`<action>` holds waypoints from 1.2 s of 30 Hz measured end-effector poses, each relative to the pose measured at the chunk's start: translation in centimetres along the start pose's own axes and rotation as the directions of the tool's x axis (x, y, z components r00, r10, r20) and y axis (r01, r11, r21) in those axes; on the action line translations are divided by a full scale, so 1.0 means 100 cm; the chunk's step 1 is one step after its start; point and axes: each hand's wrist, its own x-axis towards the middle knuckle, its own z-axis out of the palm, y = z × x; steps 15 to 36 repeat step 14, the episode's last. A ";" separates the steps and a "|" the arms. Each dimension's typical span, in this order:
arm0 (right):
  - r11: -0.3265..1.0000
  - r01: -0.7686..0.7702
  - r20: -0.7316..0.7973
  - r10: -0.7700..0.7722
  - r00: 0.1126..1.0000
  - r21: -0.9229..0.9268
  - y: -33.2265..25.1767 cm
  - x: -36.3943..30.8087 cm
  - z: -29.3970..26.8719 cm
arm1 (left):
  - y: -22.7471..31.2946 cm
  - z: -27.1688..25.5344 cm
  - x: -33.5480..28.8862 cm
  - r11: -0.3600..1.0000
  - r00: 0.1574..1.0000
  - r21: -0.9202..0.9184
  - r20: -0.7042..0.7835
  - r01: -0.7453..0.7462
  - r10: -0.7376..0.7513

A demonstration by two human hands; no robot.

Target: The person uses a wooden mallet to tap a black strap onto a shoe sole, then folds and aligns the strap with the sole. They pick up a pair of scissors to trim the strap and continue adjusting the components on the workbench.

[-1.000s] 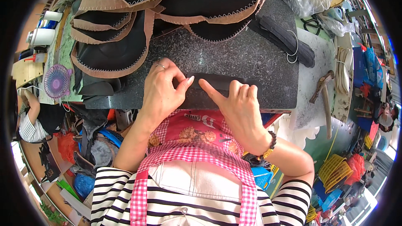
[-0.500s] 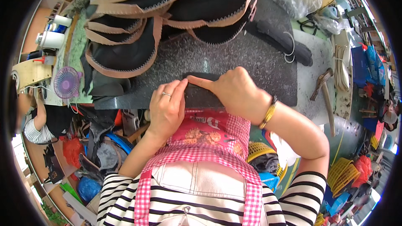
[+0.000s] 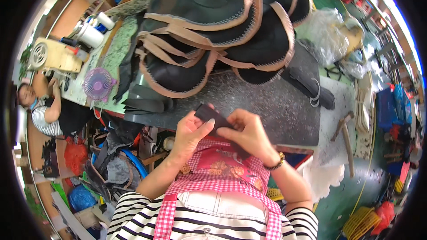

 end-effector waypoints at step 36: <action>0.981 -0.019 0.287 -0.037 0.957 0.191 -0.024 0.037 0.119 | 0.036 -0.090 -0.014 0.965 0.879 -0.018 -0.416 -0.263 0.232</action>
